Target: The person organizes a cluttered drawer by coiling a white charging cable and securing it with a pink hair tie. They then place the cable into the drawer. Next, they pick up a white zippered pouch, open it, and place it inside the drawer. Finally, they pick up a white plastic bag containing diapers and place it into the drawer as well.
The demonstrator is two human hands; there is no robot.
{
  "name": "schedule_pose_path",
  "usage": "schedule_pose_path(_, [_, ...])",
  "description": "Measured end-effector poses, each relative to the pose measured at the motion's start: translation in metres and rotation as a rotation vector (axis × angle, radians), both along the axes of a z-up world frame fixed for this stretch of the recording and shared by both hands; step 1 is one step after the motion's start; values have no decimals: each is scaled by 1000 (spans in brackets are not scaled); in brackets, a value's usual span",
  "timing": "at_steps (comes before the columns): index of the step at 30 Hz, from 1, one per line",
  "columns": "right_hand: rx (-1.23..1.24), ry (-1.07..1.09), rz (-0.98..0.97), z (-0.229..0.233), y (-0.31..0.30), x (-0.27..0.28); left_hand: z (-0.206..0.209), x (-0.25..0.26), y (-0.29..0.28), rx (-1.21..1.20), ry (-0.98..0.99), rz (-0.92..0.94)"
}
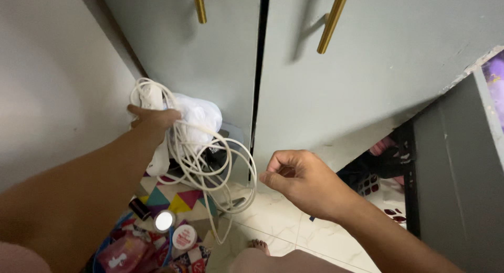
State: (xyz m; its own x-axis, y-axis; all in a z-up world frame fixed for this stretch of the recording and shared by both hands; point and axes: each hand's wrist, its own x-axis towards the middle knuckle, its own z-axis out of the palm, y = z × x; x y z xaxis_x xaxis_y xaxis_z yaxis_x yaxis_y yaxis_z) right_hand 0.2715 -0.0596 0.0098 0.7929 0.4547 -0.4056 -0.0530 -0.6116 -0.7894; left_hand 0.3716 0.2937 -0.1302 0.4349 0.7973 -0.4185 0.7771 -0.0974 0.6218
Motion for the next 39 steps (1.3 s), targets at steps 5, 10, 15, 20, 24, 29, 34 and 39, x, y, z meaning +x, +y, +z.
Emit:
schedule_pose_path(5, [27,-16,-19,-2,2,4,-9,-13,14,19,-84,0])
schedule_pose_path(10, [29,-43,-11,-9,1,4,-6,-29,17,-43,-235,1])
schedule_pose_path(15, [174,-103,-21,-37,16,26,-4,-43,17,-166,-473,-1])
schedule_pose_path(20, [294,63,-175,-83,68,75,-25,-51,19,-297,-479,-14])
schedule_pose_path(24, [252,126,-209,-113,123,121,-27,-48,6,-39,-456,64])
schedule_pose_path(29, [137,240,-276,-131,177,149,-4,-59,-10,-225,-532,104])
schedule_pose_path(34, [14,161,-254,-132,220,148,7,-72,-9,-425,-719,141])
schedule_pose_path(39, [-96,-154,-206,-119,242,136,7,-83,-5,-390,-782,173])
